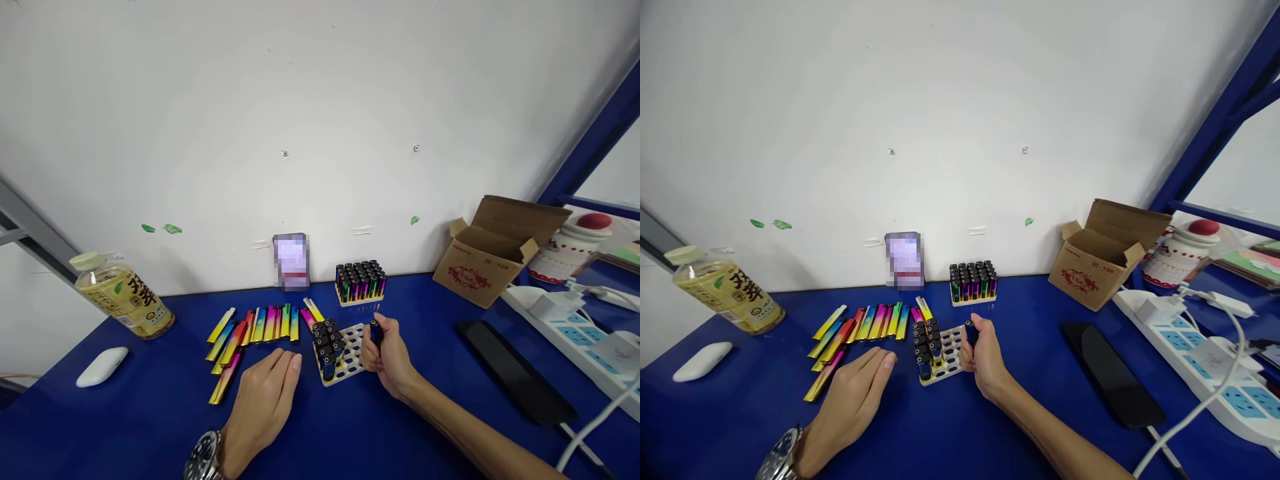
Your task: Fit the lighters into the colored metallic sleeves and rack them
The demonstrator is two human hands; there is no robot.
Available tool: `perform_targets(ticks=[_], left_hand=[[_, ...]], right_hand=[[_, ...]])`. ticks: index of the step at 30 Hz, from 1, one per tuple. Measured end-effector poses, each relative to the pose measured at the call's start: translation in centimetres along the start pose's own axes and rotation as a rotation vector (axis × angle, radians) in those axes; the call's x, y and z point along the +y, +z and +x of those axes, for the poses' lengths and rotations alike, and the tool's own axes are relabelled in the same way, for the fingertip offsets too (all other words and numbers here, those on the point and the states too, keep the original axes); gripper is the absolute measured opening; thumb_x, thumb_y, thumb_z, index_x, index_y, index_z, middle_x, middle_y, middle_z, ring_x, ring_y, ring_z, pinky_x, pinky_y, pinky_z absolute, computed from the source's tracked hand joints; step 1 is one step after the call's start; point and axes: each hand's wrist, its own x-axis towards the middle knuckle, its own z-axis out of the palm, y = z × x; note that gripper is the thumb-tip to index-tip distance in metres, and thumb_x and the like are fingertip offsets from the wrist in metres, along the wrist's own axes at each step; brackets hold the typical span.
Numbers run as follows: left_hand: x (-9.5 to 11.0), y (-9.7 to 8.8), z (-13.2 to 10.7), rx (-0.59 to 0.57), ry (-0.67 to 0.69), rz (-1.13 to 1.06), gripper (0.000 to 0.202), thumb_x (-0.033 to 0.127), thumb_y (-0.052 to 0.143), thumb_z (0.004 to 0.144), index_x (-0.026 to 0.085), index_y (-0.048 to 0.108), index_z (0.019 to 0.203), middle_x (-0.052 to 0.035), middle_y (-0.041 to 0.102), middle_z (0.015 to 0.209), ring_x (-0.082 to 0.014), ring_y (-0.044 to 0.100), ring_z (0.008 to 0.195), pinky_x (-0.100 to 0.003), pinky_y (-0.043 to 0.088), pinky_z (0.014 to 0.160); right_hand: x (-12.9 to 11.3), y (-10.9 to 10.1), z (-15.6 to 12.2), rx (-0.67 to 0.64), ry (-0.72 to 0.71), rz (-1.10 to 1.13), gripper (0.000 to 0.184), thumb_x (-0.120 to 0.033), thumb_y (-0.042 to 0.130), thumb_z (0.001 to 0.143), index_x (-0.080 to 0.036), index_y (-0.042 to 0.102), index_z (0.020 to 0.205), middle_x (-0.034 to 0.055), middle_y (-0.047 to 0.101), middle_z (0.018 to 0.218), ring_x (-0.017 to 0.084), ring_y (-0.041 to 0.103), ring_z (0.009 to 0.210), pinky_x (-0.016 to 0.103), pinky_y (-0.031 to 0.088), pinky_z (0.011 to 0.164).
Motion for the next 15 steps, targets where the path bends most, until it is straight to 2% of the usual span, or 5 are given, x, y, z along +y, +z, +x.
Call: perform_targets(ticks=[6,11,15], left_hand=[[-0.4,0.1,0.0,0.043,-0.024,0.16,0.038,0.026,0.032,0.098,0.019,0.049,0.065,0.0019,0.053,0.057,-0.0109,0.051,0.048,-0.024,0.035,0.05],[-1.3,-0.1,0.4,0.059,-0.115,0.487,0.034,0.03,0.037,0.096,0.019,0.058,0.072,-0.0032,0.062,0.066,-0.0176,0.06,0.058,-0.028,0.04,0.055],[-2.1,-1.1,0.9,-0.033,-0.199,0.743,0.029,0.027,0.038,0.092,0.015,0.062,0.08,-0.0099,0.065,0.075,-0.0254,0.063,0.072,-0.033,0.044,0.064]], right_hand=[[-0.4,0.4,-0.2,0.001,0.074,0.02,0.052,-0.05,0.032,0.079,-0.022,0.032,0.035,-0.0083,0.018,0.031,0.004,0.012,0.03,0.02,0.013,0.036],[-0.3,0.5,-0.2,0.024,0.096,0.006,0.049,-0.047,0.032,0.077,-0.021,0.033,0.035,-0.0076,0.021,0.032,0.004,0.016,0.03,0.02,0.014,0.037],[-0.1,0.4,0.0,0.007,0.077,0.004,0.051,-0.048,0.032,0.079,-0.021,0.034,0.036,-0.0079,0.02,0.031,0.004,0.015,0.03,0.02,0.014,0.036]])
